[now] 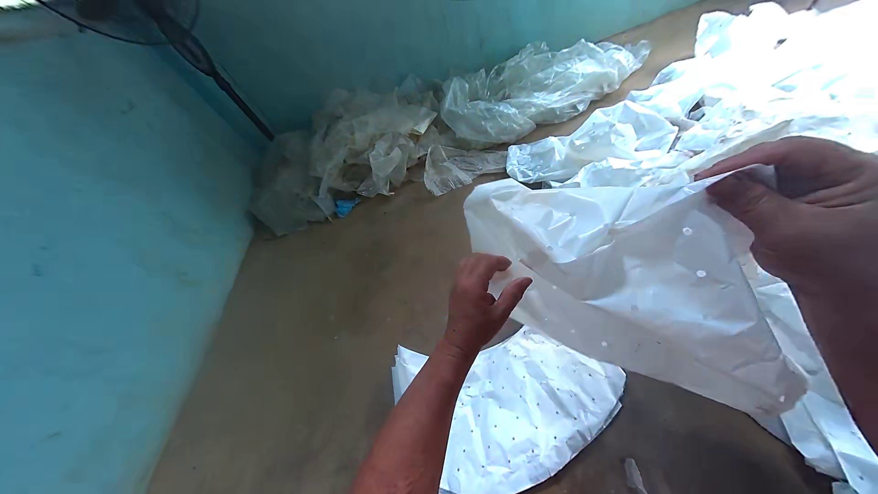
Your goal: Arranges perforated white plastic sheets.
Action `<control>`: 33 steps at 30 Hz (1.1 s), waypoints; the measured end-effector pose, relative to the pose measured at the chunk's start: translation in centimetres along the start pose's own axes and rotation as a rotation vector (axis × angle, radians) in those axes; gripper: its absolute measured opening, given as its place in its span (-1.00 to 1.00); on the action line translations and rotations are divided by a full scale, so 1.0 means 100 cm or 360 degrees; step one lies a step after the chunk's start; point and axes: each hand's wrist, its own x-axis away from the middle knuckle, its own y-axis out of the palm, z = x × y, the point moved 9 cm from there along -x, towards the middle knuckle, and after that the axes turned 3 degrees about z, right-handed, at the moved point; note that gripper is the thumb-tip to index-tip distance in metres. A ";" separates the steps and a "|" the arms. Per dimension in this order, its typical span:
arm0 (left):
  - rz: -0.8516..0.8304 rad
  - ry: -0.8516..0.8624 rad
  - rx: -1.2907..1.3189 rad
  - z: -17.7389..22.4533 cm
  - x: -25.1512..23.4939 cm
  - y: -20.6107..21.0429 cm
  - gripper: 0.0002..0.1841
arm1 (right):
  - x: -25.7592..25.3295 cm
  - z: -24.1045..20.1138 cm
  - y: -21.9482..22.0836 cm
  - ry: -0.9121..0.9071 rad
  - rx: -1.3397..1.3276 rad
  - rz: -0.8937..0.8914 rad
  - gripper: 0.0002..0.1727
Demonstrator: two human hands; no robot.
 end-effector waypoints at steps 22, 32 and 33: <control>-0.0208 0.0210 -0.0111 0.008 -0.012 -0.028 -0.86 | 0.001 0.059 -0.061 0.0435 0.0075 0.0184 -0.79; -0.0103 0.0773 -0.0486 0.092 -0.011 0.007 -0.87 | 0.018 -0.022 0.046 -0.0330 0.0859 -0.0663 -0.44; -0.0098 0.0879 -0.0481 0.104 -0.009 0.014 -0.86 | 0.028 -0.022 0.067 -0.0335 0.0771 -0.0772 -0.43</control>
